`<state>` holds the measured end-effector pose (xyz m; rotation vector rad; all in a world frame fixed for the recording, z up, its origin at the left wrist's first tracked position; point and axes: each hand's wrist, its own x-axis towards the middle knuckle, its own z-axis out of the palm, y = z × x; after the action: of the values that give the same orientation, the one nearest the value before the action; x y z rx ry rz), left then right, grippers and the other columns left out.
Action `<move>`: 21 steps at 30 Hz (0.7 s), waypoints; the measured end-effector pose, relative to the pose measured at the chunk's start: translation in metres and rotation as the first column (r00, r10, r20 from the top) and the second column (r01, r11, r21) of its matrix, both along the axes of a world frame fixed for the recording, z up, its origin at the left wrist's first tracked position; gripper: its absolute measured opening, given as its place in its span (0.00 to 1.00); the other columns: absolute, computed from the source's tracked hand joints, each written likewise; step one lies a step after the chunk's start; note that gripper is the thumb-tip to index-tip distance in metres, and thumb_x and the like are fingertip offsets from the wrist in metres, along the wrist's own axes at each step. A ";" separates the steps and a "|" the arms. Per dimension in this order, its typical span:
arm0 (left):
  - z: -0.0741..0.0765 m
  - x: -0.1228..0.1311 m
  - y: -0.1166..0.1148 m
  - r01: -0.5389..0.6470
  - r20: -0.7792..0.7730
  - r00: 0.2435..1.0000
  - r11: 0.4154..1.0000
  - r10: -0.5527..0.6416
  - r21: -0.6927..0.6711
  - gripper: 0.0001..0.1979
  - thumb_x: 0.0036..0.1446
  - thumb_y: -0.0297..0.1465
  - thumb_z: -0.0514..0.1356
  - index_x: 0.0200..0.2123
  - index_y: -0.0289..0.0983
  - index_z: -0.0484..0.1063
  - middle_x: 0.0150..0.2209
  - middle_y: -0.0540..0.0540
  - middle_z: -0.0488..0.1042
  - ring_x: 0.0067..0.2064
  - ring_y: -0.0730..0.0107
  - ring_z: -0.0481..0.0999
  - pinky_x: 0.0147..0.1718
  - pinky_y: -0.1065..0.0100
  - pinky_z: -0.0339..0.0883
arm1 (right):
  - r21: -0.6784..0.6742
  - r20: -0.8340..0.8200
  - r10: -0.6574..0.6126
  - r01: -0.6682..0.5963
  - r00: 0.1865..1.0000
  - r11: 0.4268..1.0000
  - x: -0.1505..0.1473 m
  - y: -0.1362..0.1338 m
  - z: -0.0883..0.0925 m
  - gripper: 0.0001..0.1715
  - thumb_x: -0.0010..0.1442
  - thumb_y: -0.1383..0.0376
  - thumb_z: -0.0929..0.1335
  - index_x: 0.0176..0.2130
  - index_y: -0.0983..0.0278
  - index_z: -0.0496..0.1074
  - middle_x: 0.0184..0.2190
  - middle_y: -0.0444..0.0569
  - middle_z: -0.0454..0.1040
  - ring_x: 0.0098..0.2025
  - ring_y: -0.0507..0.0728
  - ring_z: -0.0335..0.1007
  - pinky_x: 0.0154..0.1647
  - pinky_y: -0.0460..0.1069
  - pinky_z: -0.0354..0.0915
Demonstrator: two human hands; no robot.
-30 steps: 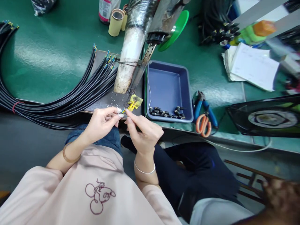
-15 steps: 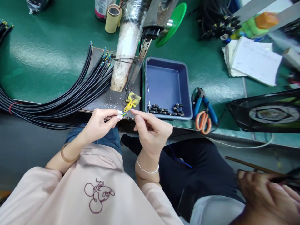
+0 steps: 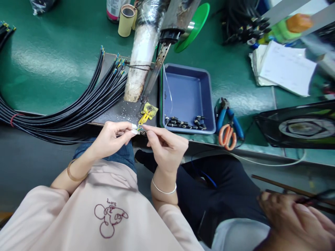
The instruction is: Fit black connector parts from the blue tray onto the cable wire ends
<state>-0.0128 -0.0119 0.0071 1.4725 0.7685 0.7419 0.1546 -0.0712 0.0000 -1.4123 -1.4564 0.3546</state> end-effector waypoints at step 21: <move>-0.008 0.002 0.000 -0.070 0.158 0.982 0.978 0.102 -0.197 0.13 0.54 0.37 0.68 0.33 0.34 0.71 0.21 0.55 0.64 0.22 0.81 0.63 0.22 0.76 0.59 | 0.163 -0.182 -0.089 0.120 0.979 0.979 -0.004 -0.005 -0.008 0.10 0.67 0.62 0.69 0.48 0.58 0.76 0.19 0.36 0.72 0.15 0.47 0.64 0.15 0.43 0.59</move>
<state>-0.0111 -0.0123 -0.0008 1.1939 0.7563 0.8233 0.1503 -0.0758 -0.0075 -1.2793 -1.2348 0.2706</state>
